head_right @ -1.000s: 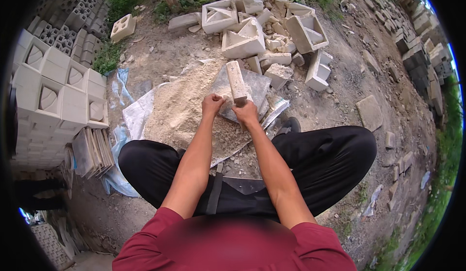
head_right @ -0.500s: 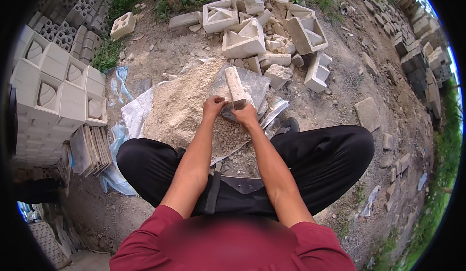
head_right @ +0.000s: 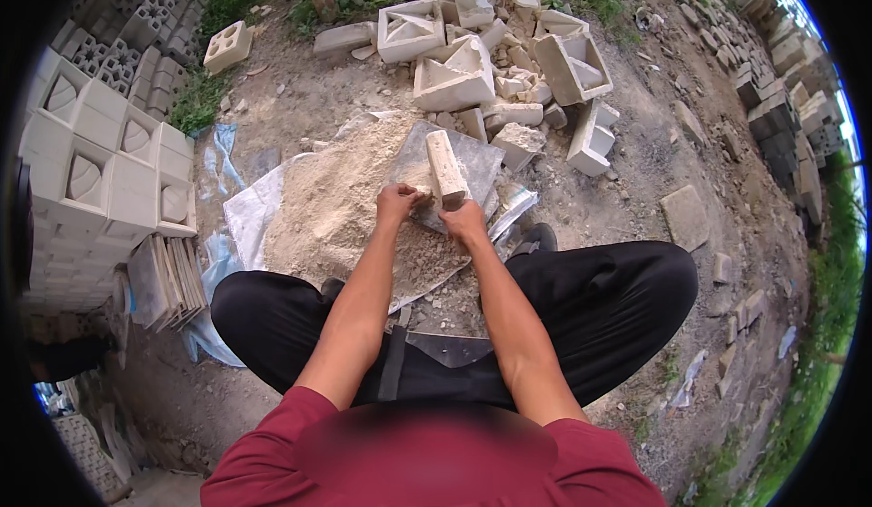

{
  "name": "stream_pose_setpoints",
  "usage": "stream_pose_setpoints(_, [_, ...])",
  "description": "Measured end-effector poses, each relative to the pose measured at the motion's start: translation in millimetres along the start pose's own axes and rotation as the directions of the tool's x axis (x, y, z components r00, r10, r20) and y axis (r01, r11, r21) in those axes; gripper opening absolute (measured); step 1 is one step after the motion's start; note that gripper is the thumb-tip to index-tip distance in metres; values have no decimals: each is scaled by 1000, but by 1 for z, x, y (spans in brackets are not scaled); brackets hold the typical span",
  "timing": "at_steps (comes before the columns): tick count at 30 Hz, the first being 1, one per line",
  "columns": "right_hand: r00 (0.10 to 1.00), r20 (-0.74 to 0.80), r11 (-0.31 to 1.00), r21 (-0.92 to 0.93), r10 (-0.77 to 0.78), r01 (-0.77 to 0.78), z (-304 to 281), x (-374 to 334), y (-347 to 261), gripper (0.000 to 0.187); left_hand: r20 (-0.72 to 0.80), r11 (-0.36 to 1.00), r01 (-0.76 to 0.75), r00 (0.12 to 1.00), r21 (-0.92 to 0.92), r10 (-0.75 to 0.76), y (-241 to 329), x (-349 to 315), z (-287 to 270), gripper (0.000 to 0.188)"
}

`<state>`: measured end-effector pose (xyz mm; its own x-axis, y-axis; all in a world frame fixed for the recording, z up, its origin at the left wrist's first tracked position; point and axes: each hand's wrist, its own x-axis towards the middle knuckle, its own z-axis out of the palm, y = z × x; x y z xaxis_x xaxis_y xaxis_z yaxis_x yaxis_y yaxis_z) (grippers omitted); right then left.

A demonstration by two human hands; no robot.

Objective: The person rubs a small stone block against a flat stone surface and uses their hands to wipe away accumulated dust and debris.

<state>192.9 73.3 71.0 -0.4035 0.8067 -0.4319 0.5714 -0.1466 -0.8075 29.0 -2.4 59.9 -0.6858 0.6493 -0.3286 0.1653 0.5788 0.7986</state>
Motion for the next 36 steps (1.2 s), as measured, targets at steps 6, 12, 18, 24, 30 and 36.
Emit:
stream_pose_setpoints(6, [972, -129, 966, 142, -198, 216, 14, 5, -7, 30, 42, 999, -24, 999, 32, 23, -3, -3, 0, 23])
stream_pose_setpoints(12, [992, 110, 970, -227, -62, 86, 13, 7, 16, 37, 1, 996, -75, 997, 47, 75, -20, 3, -5, 23])
stream_pose_setpoints(18, [988, -112, 993, -75, -103, 95, 16, -22, -39, 41, 33, 983, -81, 997, 163, 76, -9, -3, -10, 33])
stream_pose_setpoints(24, [1000, 2, 974, -229, -1, 1, 10, -11, -8, 47, 130, 896, -367, 930, 251, 345, -10, -4, -13, 41])
stream_pose_setpoints(30, [995, -55, 989, 128, 87, -80, 25, -13, -33, 43, -30, 881, -285, 947, 376, 319, -10, -16, -22, 36])
stream_pose_setpoints(36, [998, -54, 999, -9, -32, 32, 45, -5, -15, 29, -233, 960, -96, 959, 264, 160, -17, -10, -50, 36])
